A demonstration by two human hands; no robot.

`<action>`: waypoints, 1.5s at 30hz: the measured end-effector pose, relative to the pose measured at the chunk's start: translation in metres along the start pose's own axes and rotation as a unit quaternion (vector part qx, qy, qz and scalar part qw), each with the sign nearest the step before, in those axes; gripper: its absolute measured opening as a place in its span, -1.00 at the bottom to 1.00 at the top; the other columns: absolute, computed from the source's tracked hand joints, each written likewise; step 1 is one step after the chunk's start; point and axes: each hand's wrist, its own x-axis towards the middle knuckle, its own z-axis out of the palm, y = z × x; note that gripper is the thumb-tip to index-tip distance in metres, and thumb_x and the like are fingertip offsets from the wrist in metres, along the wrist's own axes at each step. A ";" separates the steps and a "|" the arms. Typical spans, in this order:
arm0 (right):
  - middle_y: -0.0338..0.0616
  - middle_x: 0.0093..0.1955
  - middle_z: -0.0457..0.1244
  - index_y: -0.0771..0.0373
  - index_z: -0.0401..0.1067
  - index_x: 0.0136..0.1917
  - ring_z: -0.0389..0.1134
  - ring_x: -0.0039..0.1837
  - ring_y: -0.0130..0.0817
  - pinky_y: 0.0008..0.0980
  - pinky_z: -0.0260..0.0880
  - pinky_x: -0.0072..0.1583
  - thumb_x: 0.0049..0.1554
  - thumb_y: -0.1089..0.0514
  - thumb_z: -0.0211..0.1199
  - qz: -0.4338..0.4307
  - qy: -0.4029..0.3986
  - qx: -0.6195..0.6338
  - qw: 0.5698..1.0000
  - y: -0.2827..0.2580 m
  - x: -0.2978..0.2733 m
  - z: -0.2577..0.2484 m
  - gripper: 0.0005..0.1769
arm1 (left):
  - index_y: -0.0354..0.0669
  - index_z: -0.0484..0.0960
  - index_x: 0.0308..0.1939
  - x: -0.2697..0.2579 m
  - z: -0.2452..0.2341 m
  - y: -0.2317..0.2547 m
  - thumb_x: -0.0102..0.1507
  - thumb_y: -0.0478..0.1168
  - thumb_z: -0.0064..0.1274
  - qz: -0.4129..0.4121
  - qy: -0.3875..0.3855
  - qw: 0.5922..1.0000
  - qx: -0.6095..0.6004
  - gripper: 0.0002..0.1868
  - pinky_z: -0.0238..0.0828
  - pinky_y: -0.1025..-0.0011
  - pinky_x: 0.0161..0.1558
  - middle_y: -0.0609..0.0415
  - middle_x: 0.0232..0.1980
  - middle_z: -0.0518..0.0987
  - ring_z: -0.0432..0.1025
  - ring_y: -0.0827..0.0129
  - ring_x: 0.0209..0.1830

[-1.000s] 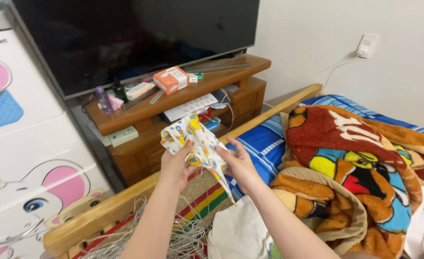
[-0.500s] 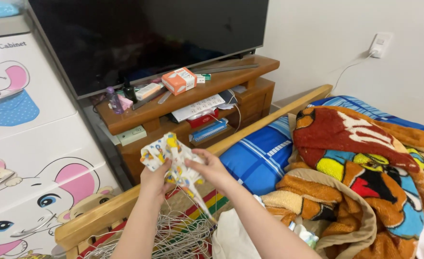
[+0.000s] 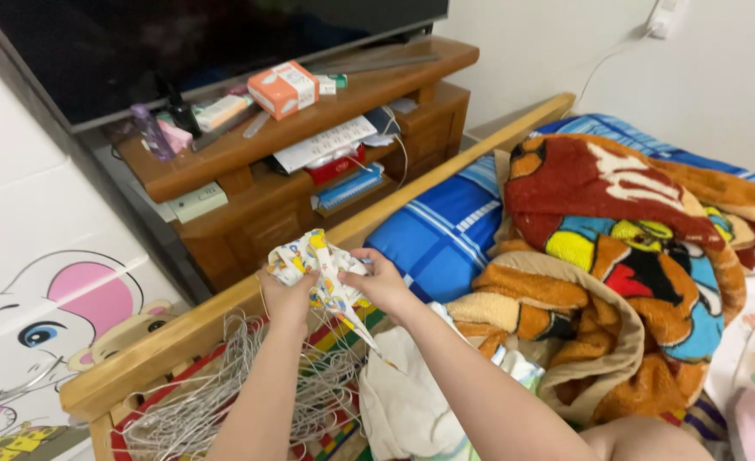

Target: Folding and organizing clothes into a cabinet drawer.

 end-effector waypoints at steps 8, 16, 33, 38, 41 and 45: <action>0.00 0.24 0.35 0.19 0.26 0.44 0.39 0.16 -0.28 -0.32 0.43 0.13 0.05 0.00 0.42 0.040 -0.033 -0.050 0.997 0.049 -0.006 -0.019 -0.25 | -0.06 0.02 0.62 -0.009 -0.010 -0.018 0.08 -0.45 0.25 0.129 0.052 0.980 0.144 0.09 0.16 0.25 0.44 -0.22 0.57 0.26 0.28 0.08 0.49; 0.02 0.28 0.33 0.11 0.37 0.40 0.36 0.30 -0.03 -0.19 0.36 0.31 -0.18 -0.12 0.57 0.075 -0.244 -0.514 0.819 0.073 -0.037 -0.075 -0.08 | 0.06 0.22 0.51 -0.018 -0.002 -0.039 0.06 -0.34 0.31 0.071 0.102 0.883 0.452 -0.04 0.08 0.10 0.42 -0.45 0.50 0.08 0.08 -0.23 0.49; -0.20 0.07 0.39 -0.05 0.57 0.03 0.40 0.22 -0.20 0.02 0.22 0.29 -0.09 -0.10 0.43 0.144 -0.166 -0.702 0.678 0.053 -0.023 -0.121 -0.61 | -0.12 0.63 0.19 -0.014 0.080 -0.049 0.18 -0.27 0.20 0.081 -0.344 0.914 0.201 -0.53 0.37 0.27 0.33 -0.13 0.27 0.60 0.43 0.20 0.39; -0.20 -0.09 0.41 0.01 0.58 -0.12 0.41 0.05 -0.23 -0.18 0.33 0.10 0.00 -0.08 0.29 0.066 -0.152 -0.547 0.821 0.022 0.009 -0.139 -0.77 | -0.11 0.49 0.33 -0.019 0.089 -0.037 0.13 -0.12 0.34 0.091 -0.396 0.893 0.193 -0.31 0.27 0.23 0.36 -0.19 0.37 0.49 0.34 0.14 0.45; -0.15 -0.21 0.34 0.19 0.51 -0.18 0.32 -0.10 -0.33 -0.32 0.31 -0.04 0.10 0.03 0.24 -0.009 -0.164 -0.377 0.911 -0.009 0.027 -0.151 -0.80 | -0.10 0.33 0.46 -0.019 0.095 -0.020 0.15 -0.01 0.37 0.095 -0.429 0.877 0.193 -0.14 0.20 0.23 0.38 -0.21 0.45 0.37 0.24 0.15 0.50; -0.25 -0.20 0.32 0.29 0.45 -0.16 0.29 -0.09 -0.52 -0.40 0.31 -0.02 0.12 0.17 0.24 -0.056 -0.183 -0.249 0.949 -0.073 0.023 -0.146 -0.87 | -0.14 0.34 0.39 -0.033 0.099 0.031 0.10 0.08 0.37 0.048 -0.504 0.843 0.182 -0.12 0.37 0.33 0.27 -0.11 0.30 0.54 0.45 0.24 0.28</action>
